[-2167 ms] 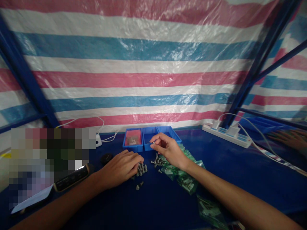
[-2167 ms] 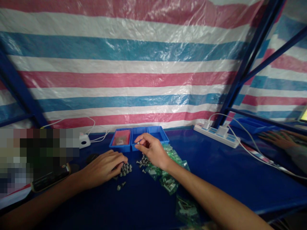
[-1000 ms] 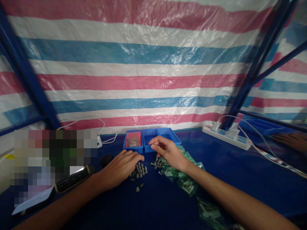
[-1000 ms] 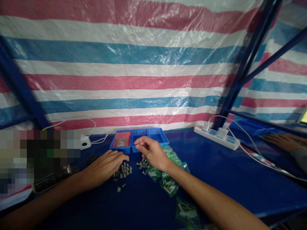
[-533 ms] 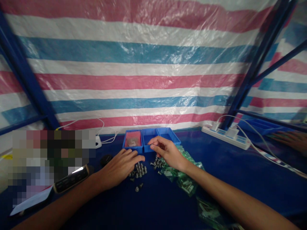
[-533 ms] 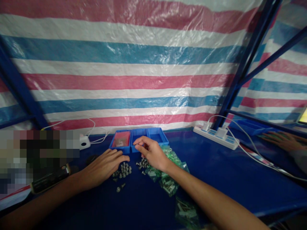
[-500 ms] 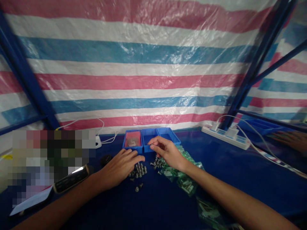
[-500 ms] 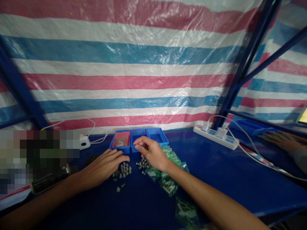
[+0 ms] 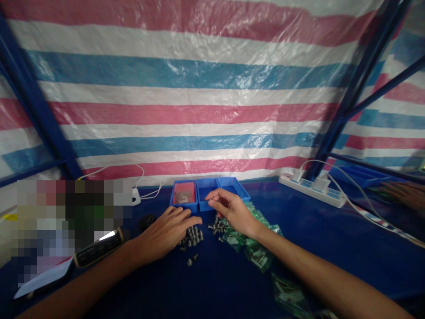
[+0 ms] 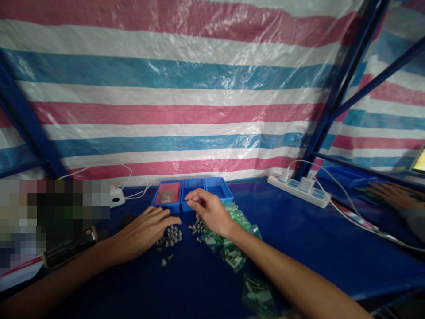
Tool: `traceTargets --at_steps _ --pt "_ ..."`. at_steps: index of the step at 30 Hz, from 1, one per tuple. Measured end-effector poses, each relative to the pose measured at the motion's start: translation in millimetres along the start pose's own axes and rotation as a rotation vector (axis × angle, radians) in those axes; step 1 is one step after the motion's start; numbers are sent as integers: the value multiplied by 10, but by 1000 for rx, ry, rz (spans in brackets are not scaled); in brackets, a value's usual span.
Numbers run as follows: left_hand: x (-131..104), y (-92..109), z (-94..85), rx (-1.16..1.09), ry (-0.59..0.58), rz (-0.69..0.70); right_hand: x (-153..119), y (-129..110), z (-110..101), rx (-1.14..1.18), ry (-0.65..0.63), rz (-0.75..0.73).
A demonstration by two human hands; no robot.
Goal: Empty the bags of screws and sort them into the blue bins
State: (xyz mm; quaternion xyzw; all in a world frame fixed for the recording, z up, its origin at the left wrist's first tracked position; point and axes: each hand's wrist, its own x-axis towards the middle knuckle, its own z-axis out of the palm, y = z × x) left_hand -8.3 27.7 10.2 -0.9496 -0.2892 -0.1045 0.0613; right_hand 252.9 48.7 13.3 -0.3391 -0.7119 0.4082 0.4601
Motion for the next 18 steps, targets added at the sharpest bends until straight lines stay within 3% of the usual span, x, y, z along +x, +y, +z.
traceTargets --at_steps 12,18 --pt "8 11 -2 26 2 1 7 23 -20 -14 9 -14" --pt "1 3 23 14 69 -17 1 28 -12 -21 8 -10"
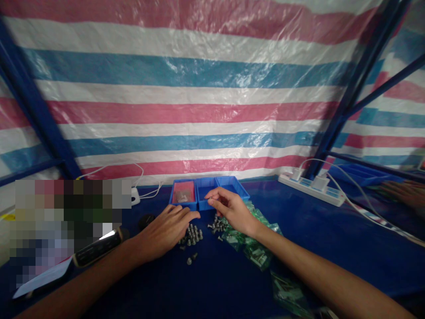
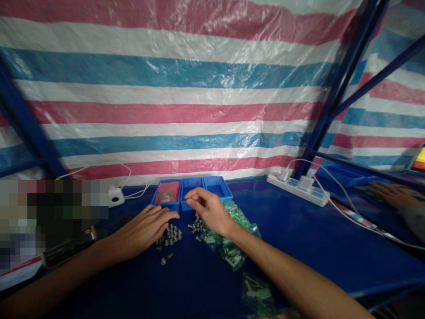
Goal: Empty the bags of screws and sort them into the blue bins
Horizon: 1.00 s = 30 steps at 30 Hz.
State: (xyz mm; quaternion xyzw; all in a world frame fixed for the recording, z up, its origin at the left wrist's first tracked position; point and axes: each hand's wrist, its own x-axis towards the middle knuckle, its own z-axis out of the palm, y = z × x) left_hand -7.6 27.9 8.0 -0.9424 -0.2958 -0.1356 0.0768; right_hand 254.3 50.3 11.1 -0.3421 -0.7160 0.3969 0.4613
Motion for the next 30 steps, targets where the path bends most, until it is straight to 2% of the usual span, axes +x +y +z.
traceTargets --at_steps 22,30 --pt "-6 -35 -8 -106 66 -64 0 -15 22 3 2 6" --pt "11 -14 -45 -124 12 -50 6 -18 21 7 3 5"
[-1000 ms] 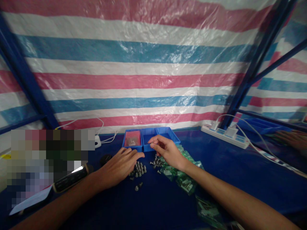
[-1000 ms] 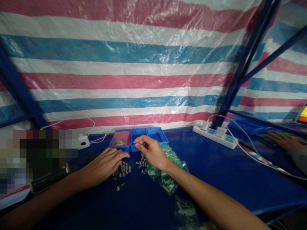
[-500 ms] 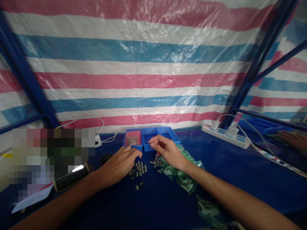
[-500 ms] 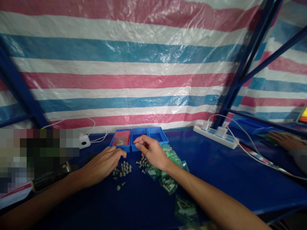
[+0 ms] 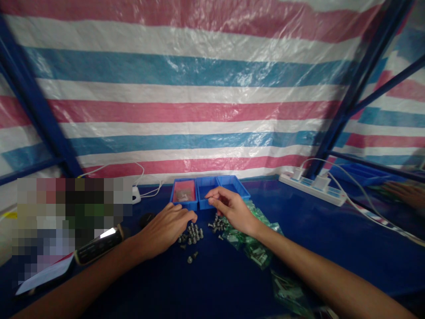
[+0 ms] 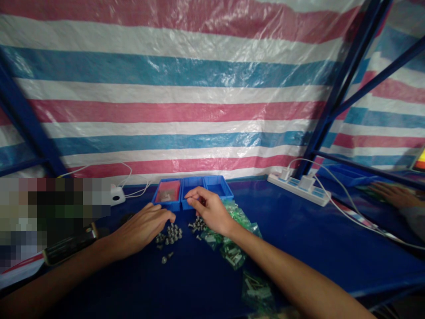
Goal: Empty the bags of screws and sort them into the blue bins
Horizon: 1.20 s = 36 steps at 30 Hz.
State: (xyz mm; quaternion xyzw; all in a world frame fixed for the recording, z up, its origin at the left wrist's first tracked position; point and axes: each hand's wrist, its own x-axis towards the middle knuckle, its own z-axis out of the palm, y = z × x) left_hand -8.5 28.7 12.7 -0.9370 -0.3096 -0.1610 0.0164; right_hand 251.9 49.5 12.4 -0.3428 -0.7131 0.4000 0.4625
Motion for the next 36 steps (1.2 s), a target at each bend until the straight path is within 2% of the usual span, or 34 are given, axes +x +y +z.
traceTargets --at_steps 19,36 --pt "-17 20 75 -11 5 -67 -14 -15 -15 5 6 -10" --pt "-39 -9 85 -13 -55 -77 -16 14 -17 -38 0 -21"
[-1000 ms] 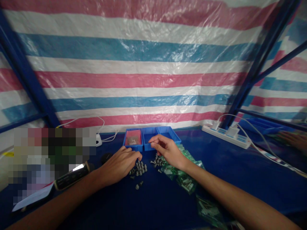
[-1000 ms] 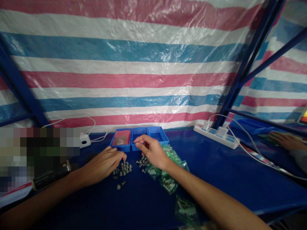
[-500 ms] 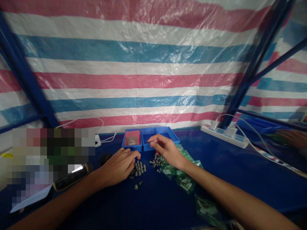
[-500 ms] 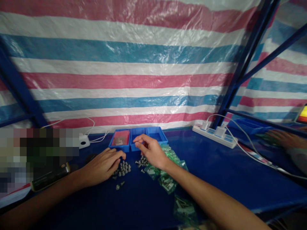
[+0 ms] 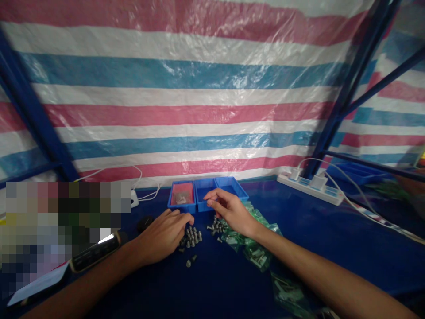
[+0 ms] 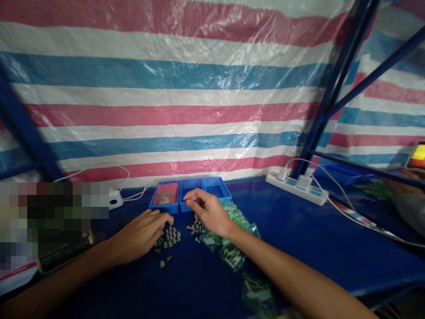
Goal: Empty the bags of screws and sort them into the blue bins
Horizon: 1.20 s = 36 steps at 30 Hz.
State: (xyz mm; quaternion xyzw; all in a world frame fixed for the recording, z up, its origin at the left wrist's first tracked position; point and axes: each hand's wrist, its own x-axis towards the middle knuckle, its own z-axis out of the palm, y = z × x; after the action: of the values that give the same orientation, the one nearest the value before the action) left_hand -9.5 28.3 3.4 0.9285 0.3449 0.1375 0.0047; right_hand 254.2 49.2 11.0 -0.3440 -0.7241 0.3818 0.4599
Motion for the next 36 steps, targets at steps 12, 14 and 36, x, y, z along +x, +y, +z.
traceTargets --at_steps 12,14,36 --pt "-32 164 -146 -28 -58 6 -2 6 -7 3 -16 4" --pt "-32 162 -146 -37 -70 -4 -1 9 -3 4 -22 5" --pt "-40 100 -96 -100 -66 -41 -19 -42 10 -22 -18 16"
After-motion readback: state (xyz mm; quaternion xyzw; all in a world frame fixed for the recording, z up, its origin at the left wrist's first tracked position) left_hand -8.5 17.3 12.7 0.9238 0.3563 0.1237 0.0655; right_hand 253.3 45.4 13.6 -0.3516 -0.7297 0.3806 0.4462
